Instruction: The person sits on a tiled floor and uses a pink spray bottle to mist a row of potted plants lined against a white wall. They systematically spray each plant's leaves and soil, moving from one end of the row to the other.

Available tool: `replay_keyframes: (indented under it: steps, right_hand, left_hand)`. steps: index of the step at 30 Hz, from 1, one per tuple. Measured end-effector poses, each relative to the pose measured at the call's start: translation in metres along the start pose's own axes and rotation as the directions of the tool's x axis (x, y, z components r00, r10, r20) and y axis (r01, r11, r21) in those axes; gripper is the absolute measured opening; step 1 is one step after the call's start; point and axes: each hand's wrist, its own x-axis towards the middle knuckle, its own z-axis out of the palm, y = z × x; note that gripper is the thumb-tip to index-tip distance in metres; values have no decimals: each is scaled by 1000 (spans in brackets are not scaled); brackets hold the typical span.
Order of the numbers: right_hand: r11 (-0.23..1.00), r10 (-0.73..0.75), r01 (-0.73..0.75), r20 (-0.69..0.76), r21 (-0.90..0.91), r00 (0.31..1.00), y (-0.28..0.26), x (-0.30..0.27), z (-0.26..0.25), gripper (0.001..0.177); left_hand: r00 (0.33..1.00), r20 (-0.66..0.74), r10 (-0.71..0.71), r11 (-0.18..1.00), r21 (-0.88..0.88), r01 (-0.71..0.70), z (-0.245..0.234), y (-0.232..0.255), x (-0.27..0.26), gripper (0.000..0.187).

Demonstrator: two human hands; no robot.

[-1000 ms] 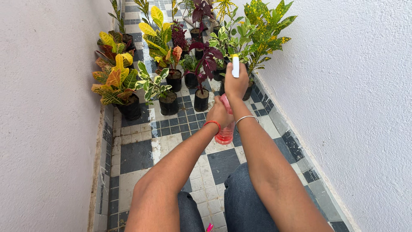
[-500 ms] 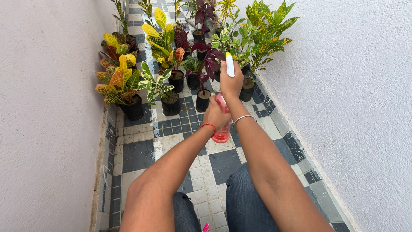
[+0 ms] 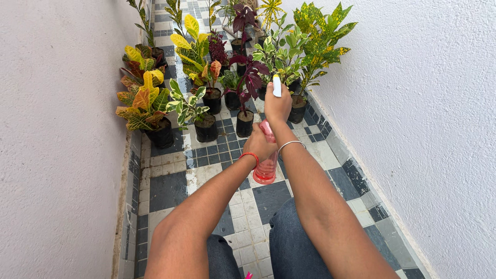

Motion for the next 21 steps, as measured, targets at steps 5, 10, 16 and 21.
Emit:
replay_keyframes:
  steps: [5,10,16,21]
  right_hand:
    - [994,-73,74,-16,75,997,-19,-6,-5,34]
    - [981,-109,106,9,163,994,-50,-17,-3,31]
    - [888,-201,173,22,427,979,-81,3,16,26]
    - [743,-373,215,126,634,919,-117,29,45,23]
  left_hand:
    - [997,-60,50,995,-79,-54,-6,-2,1,100]
    - [973,-217,82,986,-126,-111,-19,1,3,99]
    - [904,-415,106,977,-123,-172,-50,11,14,90]
    - [822,-546,162,969,-70,-237,-92,29,26,89]
